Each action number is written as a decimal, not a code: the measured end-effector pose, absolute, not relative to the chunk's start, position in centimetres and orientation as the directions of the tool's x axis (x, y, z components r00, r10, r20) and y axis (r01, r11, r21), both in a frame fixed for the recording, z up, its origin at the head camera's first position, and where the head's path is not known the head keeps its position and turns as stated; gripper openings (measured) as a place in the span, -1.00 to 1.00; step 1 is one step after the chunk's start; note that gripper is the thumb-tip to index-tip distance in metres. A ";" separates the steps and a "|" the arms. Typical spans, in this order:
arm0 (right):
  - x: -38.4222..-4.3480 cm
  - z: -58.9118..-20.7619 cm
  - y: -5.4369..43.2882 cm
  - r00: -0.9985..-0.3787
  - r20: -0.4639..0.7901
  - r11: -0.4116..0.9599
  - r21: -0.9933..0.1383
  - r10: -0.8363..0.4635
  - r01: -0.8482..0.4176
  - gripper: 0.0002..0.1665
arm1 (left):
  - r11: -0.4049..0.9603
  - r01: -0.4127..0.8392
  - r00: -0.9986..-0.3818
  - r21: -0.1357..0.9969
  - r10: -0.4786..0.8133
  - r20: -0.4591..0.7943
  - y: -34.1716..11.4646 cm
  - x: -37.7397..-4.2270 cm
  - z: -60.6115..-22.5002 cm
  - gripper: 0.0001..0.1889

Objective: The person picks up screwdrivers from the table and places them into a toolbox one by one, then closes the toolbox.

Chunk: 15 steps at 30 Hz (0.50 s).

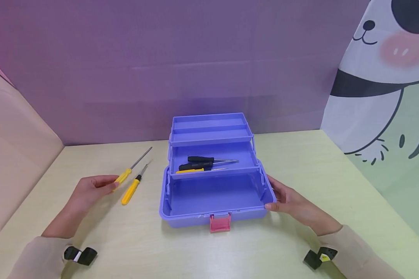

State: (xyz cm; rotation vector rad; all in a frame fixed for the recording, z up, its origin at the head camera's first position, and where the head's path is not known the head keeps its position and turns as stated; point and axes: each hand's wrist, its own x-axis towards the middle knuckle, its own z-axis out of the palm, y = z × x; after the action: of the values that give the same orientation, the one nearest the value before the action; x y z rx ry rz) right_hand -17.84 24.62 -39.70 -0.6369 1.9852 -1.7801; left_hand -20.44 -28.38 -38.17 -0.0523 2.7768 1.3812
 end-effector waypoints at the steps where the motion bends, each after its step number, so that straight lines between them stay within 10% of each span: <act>1: -17.8 -39.7 24.6 -0.818 0.006 0.089 -0.994 -0.575 -0.070 0.04 | 0.599 -0.044 -0.999 0.799 -0.018 -0.042 -28.3 -20.4 -38.2 -0.44; 15: -17.9 -39.6 24.7 -0.817 -0.004 0.096 -0.993 -0.577 -0.063 0.04 | 0.552 -0.004 -0.999 0.834 -0.046 0.025 -27.8 -20.2 -37.7 -0.46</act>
State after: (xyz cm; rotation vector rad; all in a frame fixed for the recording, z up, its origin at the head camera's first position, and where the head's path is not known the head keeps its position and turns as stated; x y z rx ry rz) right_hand -17.91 24.69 -39.65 -0.6273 1.9866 -1.7690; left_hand -20.16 -27.81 -37.71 -0.0450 2.8056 1.5082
